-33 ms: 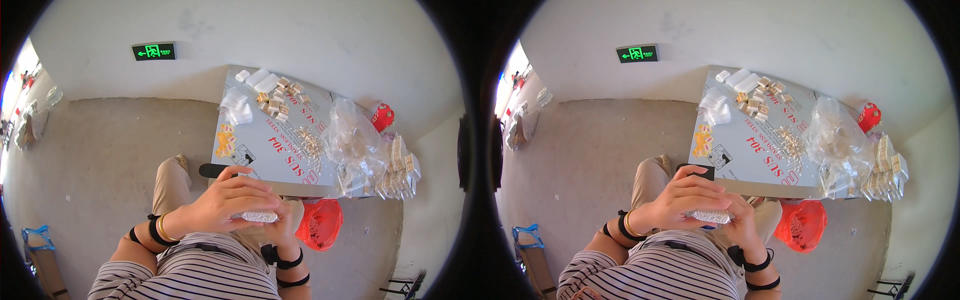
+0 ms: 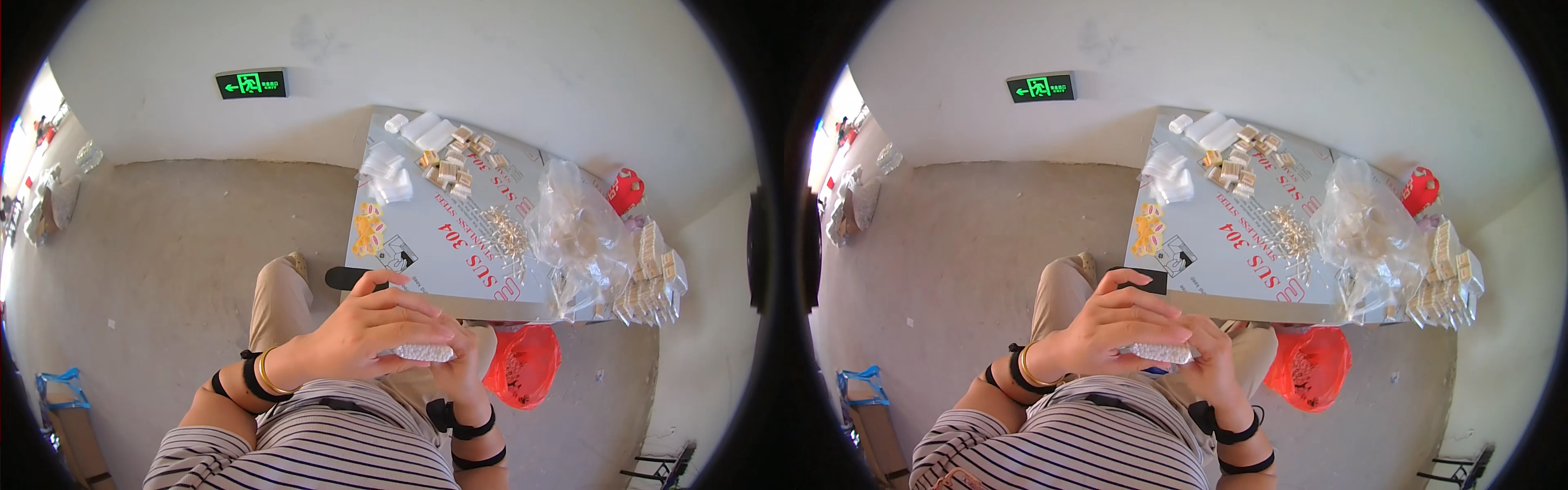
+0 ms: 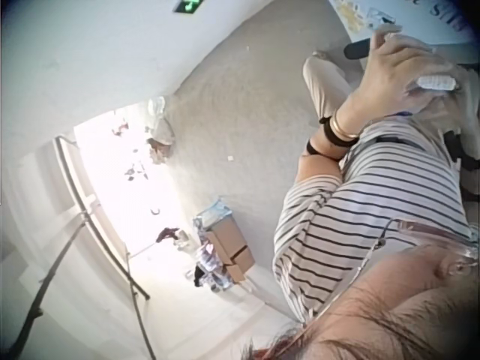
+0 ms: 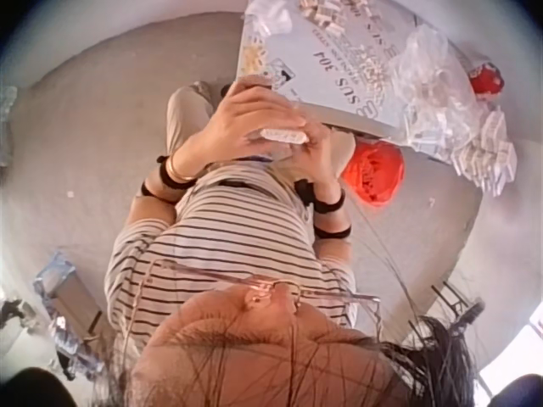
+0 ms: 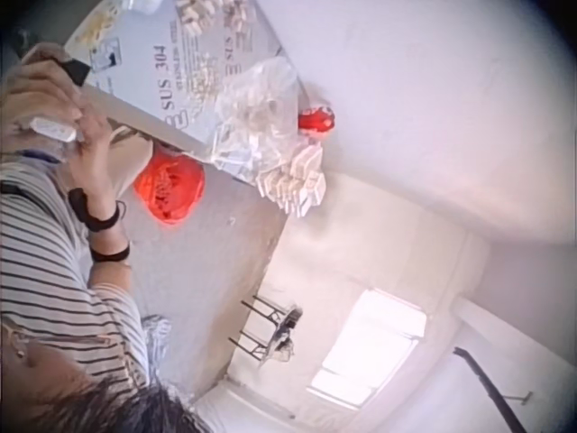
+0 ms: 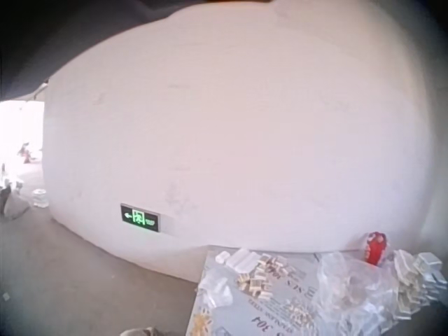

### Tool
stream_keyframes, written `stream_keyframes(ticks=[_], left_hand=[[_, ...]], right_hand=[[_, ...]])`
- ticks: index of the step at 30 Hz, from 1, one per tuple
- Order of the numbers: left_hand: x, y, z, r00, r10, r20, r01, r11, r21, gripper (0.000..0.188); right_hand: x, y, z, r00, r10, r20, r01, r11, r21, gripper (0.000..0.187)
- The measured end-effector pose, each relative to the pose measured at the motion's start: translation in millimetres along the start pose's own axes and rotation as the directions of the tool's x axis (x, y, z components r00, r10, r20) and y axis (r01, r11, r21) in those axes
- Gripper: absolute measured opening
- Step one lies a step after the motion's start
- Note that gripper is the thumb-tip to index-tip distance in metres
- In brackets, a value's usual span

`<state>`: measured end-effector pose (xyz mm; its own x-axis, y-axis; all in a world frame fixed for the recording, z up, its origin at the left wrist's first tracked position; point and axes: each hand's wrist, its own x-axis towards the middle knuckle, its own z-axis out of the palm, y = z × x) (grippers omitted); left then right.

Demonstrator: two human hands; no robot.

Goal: The person packages cotton swabs by placing a bundle into a plastic bag, sealing it with a heat sealer, and setting it aside. They then gather loose cotton swabs from the table and arrange them into a neat row by hand.

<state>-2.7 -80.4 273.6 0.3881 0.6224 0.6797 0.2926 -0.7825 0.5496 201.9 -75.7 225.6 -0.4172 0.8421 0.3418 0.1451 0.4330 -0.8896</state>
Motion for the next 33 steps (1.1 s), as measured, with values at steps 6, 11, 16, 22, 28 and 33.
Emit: stream_keyframes(ticks=[6,11,16,22,28,33], left_hand=[[0.1,7.6,-1.5,0.996,0.051,-0.071,-0.047,0.997,0.059,0.048],[-2.8,9.5,0.1,0.991,0.063,-0.119,-0.059,0.997,0.042,0.05],[-3.8,10.7,1.1,0.988,0.066,-0.138,-0.066,0.998,-0.001,0.049],[-3.7,12.2,-1.7,0.99,0.059,-0.131,-0.058,0.998,0.011,0.048],[-5.1,12.7,-2.8,0.991,0.049,-0.128,-0.046,0.999,0.03,0.048],[-5.7,13.9,-1.9,0.988,0.048,-0.146,-0.044,0.999,0.031,0.049]], right_hand=[[6.5,-10.6,-2.2,0.995,-0.09,0.038,0.092,0.995,-0.033,0.032],[9.3,-15.6,-1.5,0.991,-0.13,0.027,0.132,0.99,-0.05,0.032],[13.5,-17.5,-2.6,0.982,-0.189,0.025,0.19,0.978,-0.082,0.033],[15.0,-17.8,-1.1,0.98,-0.2,0.018,0.201,0.977,-0.077,0.034],[16.3,-18.5,1.4,0.976,-0.216,0.003,0.215,0.974,-0.074,0.033],[15.3,-19.8,0.8,0.974,-0.227,-0.005,0.226,0.969,-0.098,0.034]])
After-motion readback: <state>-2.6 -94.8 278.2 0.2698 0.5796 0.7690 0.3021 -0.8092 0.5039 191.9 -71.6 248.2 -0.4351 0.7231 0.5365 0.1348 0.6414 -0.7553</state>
